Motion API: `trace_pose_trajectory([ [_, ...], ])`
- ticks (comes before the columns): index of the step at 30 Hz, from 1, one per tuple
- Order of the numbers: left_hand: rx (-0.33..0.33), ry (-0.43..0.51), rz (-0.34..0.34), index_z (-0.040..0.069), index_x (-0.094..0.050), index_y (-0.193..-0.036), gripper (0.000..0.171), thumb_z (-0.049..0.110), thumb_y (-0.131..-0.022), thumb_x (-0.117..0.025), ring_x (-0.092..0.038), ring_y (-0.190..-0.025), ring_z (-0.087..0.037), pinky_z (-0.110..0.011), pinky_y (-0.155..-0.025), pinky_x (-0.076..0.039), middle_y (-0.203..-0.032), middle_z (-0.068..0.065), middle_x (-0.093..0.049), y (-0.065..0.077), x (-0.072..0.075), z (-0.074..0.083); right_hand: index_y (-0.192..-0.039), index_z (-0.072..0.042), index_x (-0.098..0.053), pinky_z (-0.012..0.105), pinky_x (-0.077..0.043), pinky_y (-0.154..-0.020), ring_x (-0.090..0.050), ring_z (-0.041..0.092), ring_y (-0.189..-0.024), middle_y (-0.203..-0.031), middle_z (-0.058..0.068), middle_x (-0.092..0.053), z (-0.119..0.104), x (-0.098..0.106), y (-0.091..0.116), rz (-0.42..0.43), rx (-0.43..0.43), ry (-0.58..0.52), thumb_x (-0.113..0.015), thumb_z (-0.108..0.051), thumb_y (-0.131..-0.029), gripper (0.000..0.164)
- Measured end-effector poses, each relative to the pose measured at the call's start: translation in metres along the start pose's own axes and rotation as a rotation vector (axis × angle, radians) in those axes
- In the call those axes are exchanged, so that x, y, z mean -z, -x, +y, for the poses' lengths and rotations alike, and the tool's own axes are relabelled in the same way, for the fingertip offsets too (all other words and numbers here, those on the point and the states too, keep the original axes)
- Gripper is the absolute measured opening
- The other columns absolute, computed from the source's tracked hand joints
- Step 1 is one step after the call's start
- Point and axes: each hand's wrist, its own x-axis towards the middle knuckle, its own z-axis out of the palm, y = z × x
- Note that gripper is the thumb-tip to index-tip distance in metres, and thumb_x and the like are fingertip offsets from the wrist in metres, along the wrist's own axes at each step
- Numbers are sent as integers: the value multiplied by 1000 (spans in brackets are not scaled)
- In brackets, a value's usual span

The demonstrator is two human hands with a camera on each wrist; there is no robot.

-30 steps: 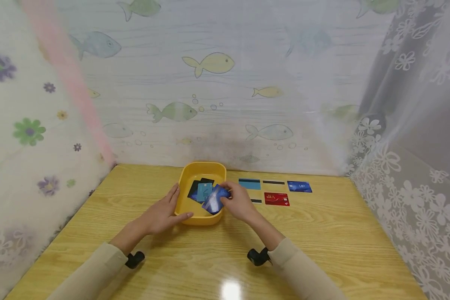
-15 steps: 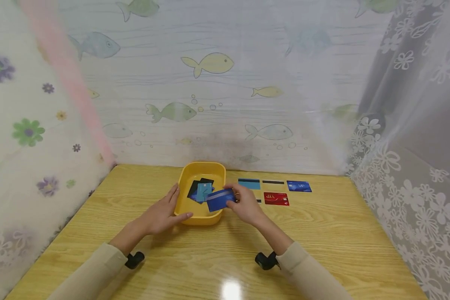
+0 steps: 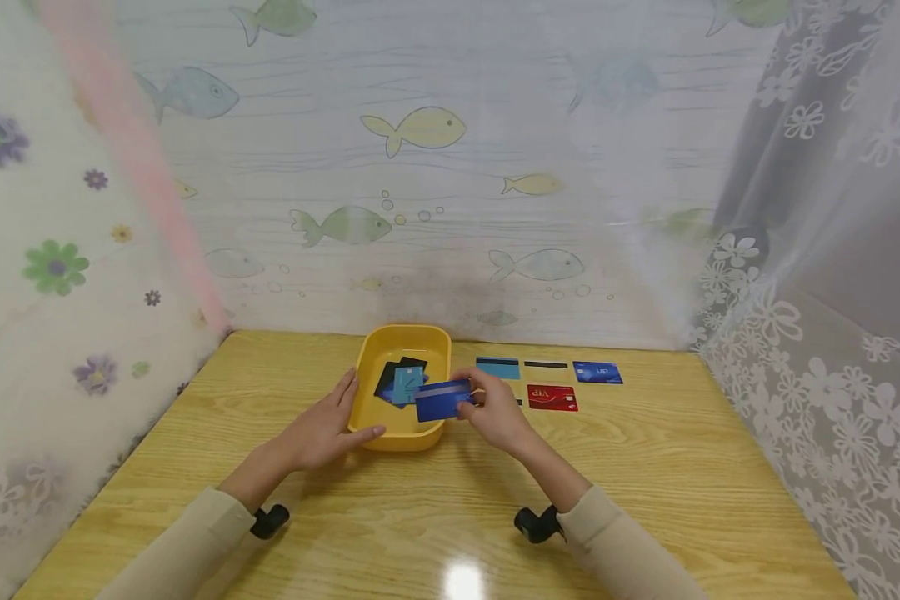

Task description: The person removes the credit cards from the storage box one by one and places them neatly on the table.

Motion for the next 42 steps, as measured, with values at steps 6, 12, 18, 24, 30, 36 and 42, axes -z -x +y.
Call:
trace_pose_trajectory([
  [6, -3, -7, -7, -3, -7, -162, 114, 79, -93, -44, -22, -154, -38, -52, -121, -28, -171, -17, 0, 0, -2, -1, -137, -1, -58, 55, -59, -87, -71, 36, -105, -120, 24, -59, -2, 15, 6, 18, -5, 10, -57, 6, -98, 39],
  [12, -10, -12, -12, -3, -6, -162, 118, 85, -90, -38, -20, -154, -37, -52, -121, -28, -171, -16, 2, 0, -3, -2, -137, 1, -58, 49, -61, -82, -72, 39, -97, -115, 24, -60, 7, 39, 13, 44, 8, 80, -58, 8, -96, 41],
  [18, -13, -16, -16, -2, -5, -163, 119, 87, -90, -36, -16, -156, -35, -51, -122, -27, -171, -15, 5, 0, -3, -2, -138, 5, -55, 46, -61, -80, -70, 44, -93, -115, 26, -60, 18, 68, 24, 63, 24, 125, -57, 8, -97, 41],
  [24, -13, -20, -21, -2, -5, -162, 117, 86, -91, -36, -18, -155, -36, -51, -122, -27, -171, -15, 5, 0, -2, -3, -139, 4, -54, 45, -61, -81, -71, 36, -103, -125, 28, -56, 26, 91, 33, 110, -19, 158, -56, 7, -98, 41],
  [30, -9, -19, -21, -1, -5, -163, 116, 84, -92, -37, -17, -155, -35, -50, -122, -26, -171, -15, 5, -2, -2, -4, -143, 6, -49, 48, -60, -85, -64, 48, -116, -128, 33, -53, 31, 111, 40, 129, -48, 168, -55, 5, -100, 43],
  [36, -8, -17, -23, -2, -6, -163, 117, 85, -91, -36, -16, -156, -34, -50, -123, -26, -171, -14, 5, -2, -1, -3, -145, 8, -46, 51, -58, -88, -58, 55, -121, -136, 38, -48, 36, 126, 46, 151, -74, 209, -56, 3, -101, 46],
  [42, -7, -16, -23, -2, -6, -163, 117, 86, -90, -37, -17, -155, -35, -51, -122, -27, -171, -15, 4, -1, -1, -3, -147, 8, -44, 47, -60, -85, -59, 54, -119, -134, 39, -49, 45, 140, 50, 173, -112, 227, -55, 3, -101, 47],
])
